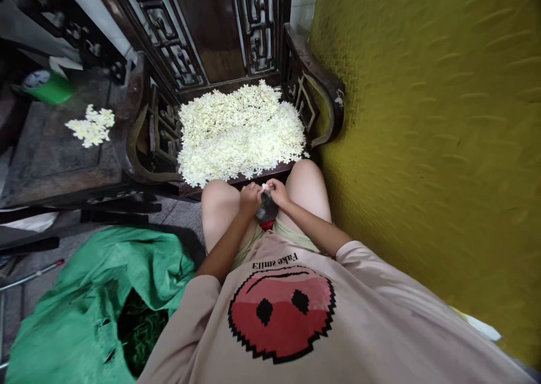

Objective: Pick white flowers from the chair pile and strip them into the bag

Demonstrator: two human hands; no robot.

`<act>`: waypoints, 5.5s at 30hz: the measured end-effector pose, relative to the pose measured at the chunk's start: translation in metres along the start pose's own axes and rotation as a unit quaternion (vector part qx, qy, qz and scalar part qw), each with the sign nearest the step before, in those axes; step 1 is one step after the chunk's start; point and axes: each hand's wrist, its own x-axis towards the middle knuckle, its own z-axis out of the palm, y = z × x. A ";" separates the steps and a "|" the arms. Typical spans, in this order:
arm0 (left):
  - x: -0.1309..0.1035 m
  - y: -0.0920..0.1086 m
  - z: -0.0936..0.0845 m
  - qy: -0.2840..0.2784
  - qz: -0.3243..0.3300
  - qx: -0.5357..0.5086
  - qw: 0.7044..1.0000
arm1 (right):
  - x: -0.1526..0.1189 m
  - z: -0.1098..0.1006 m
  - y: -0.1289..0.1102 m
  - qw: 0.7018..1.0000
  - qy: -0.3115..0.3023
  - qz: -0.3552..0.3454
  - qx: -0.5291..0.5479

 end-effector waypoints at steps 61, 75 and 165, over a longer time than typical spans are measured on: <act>0.028 0.053 -0.105 0.117 -0.185 -0.449 0.867 | -0.004 -0.029 -0.128 0.983 -0.119 -0.132 0.036; 0.034 0.069 -0.137 0.179 -0.057 -0.267 0.945 | -0.019 -0.019 -0.177 0.928 -0.057 -0.296 -0.218; -0.023 0.109 -0.126 0.119 -0.214 -0.623 0.743 | -0.071 -0.014 -0.167 0.959 -0.174 -0.049 0.217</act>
